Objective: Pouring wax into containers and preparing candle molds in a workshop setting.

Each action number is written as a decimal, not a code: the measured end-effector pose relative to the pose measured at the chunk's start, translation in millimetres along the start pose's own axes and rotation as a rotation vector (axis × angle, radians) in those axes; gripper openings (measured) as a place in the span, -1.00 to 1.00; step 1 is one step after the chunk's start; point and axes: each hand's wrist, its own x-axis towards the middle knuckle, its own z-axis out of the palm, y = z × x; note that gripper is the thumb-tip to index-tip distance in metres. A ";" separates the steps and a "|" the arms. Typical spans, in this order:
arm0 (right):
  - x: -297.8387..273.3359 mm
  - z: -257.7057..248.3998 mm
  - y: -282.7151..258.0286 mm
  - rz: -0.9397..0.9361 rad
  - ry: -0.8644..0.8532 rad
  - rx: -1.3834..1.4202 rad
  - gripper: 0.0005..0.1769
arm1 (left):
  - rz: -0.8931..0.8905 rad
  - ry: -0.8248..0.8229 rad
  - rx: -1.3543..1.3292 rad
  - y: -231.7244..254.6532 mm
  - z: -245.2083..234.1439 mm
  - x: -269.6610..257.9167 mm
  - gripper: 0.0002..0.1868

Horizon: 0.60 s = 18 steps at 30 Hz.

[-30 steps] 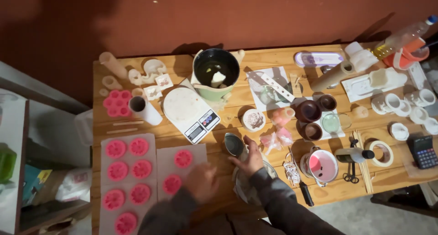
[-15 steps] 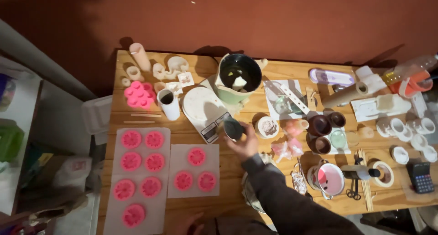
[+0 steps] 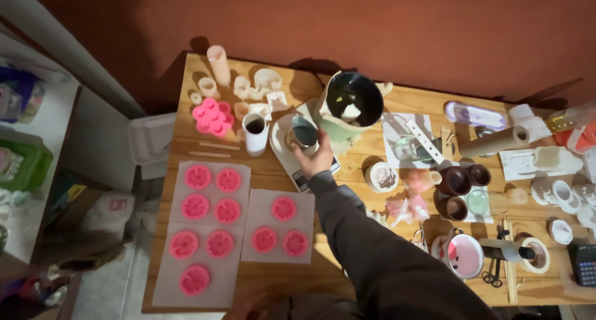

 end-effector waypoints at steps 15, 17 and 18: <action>-145.6 -325.6 113.3 0.340 -0.247 -0.413 -0.71 | -0.363 0.051 0.427 279.5 -61.2 99.0 -0.52; -176.5 -346.0 133.4 0.358 -0.205 -0.473 -0.74 | -0.230 0.054 0.389 299.7 -60.4 113.1 -0.55; -186.9 -351.7 135.2 0.372 -0.196 -0.475 -0.74 | -0.229 0.037 0.391 305.8 -57.7 117.9 -0.55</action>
